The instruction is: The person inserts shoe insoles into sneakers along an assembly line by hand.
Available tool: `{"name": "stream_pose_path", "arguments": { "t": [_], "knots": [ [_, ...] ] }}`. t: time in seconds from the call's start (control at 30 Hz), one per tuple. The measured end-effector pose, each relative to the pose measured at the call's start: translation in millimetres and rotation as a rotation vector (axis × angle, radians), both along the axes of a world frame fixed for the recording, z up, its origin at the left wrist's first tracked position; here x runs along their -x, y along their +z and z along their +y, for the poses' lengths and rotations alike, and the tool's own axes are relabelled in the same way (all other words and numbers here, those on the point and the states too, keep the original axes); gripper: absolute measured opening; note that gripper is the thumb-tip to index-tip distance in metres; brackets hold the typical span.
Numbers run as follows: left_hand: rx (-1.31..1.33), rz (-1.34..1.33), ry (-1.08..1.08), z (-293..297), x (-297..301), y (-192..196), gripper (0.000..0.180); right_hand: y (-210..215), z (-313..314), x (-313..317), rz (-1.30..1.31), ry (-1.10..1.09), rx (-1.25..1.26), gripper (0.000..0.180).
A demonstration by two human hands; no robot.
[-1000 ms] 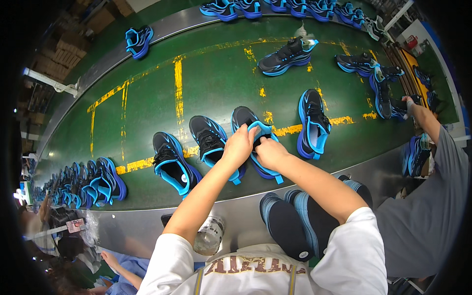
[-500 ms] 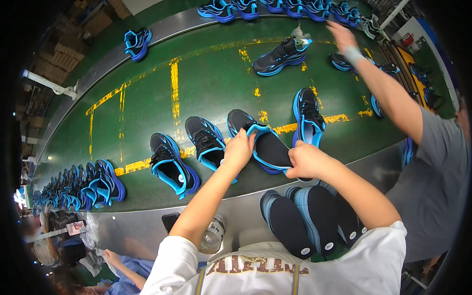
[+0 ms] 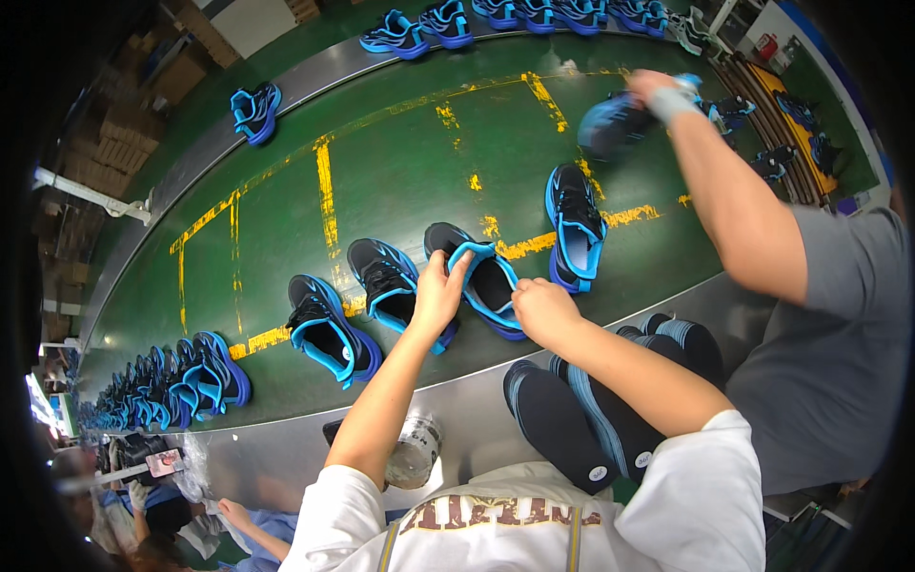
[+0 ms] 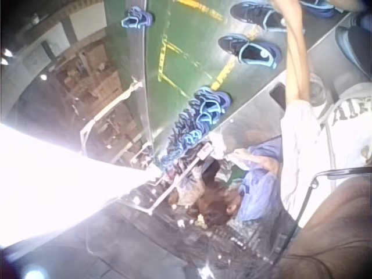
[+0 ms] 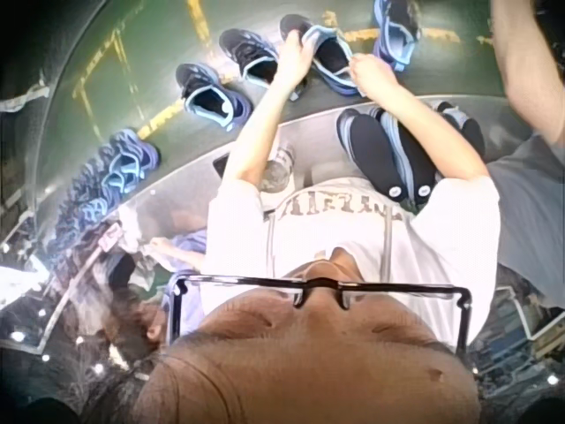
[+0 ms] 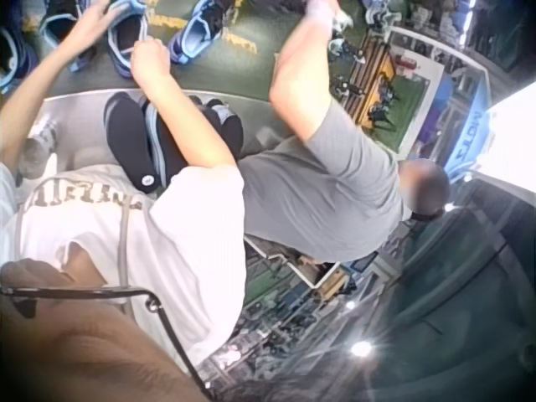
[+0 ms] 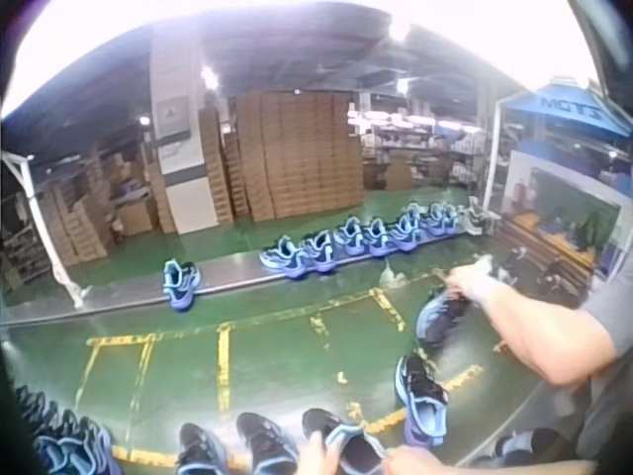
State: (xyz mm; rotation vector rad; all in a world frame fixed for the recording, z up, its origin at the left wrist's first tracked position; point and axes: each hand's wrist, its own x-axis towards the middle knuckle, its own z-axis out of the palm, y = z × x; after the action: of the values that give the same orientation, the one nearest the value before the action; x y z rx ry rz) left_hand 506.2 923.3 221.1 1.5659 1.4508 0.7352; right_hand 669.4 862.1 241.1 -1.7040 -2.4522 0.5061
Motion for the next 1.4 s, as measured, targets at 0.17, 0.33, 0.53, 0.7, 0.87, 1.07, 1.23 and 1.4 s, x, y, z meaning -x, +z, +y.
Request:
{"name": "stream_pose_path", "arguments": {
  "t": [0.17,0.33,0.53,0.7,0.87,1.07,1.23,1.4],
  "knots": [
    [-0.012,-0.054,0.017,-4.3,-4.4,-8.8,0.034,-24.6,24.0,24.7,-0.05,-0.028,0.12,0.013],
    [-0.107,0.035,-0.01,-3.6,-9.5,-12.1,0.033,-52.5,27.9,32.2,-0.004,-0.075,-0.006,0.016],
    [-0.067,0.003,0.044,3.0,-0.3,-12.6,0.035,10.3,9.0,26.4,-0.13,-0.078,-0.01,0.027],
    [-0.236,-0.03,0.038,12.1,1.0,-13.0,0.036,3.2,27.8,26.4,-0.31,0.044,0.309,0.017],
    [0.032,-0.148,-0.005,10.3,1.6,-19.4,0.035,-23.3,29.4,14.3,-0.17,0.271,0.159,0.014],
    [-0.063,-0.114,0.042,8.2,-7.7,-38.4,0.038,-51.8,41.8,13.3,-0.063,0.266,-0.027,0.014],
    [-0.132,-0.028,0.077,5.6,-10.0,-35.9,0.036,-39.9,40.4,18.4,-0.146,0.343,0.128,0.016],
    [-0.104,-0.012,0.061,4.1,-15.9,-31.5,0.036,-53.3,44.6,15.0,-0.177,0.331,0.058,0.015]
  ]
}}
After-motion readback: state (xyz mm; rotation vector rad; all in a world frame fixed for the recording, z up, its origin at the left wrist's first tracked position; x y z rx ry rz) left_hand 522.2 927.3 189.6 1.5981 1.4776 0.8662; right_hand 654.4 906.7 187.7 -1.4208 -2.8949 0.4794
